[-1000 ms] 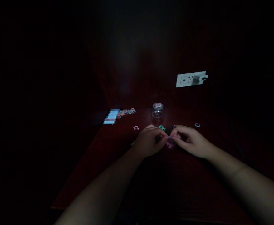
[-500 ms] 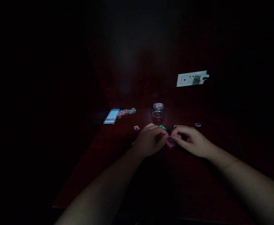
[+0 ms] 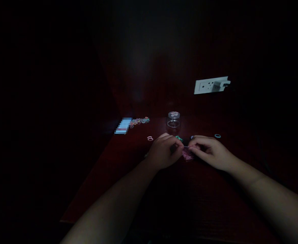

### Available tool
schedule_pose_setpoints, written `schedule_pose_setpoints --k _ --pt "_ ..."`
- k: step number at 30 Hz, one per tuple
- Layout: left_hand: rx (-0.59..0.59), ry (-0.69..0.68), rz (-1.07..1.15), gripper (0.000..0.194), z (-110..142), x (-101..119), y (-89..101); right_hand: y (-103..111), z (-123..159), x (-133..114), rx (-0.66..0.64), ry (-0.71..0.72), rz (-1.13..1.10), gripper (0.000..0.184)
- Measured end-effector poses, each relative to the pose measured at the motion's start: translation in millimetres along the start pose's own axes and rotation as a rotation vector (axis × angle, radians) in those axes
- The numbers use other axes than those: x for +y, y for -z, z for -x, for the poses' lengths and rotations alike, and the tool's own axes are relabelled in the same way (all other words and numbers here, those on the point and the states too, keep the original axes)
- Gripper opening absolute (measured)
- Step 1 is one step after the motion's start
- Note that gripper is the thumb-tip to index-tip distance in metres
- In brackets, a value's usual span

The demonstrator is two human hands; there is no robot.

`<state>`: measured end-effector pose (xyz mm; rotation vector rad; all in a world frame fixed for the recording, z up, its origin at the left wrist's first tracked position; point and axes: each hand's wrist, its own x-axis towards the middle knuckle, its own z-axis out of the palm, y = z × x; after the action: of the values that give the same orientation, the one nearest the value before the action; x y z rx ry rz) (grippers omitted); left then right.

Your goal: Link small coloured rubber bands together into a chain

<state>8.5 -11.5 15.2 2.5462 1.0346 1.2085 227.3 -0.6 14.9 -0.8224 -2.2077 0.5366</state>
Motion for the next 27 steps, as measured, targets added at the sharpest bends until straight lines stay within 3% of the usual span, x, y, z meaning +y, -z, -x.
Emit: schedule_pose_setpoints --k 27 --pt "0.009 -0.025 -0.004 0.012 0.9 -5.2 -0.4 -0.2 2.3 3.5 0.024 -0.027 0.002 0.02"
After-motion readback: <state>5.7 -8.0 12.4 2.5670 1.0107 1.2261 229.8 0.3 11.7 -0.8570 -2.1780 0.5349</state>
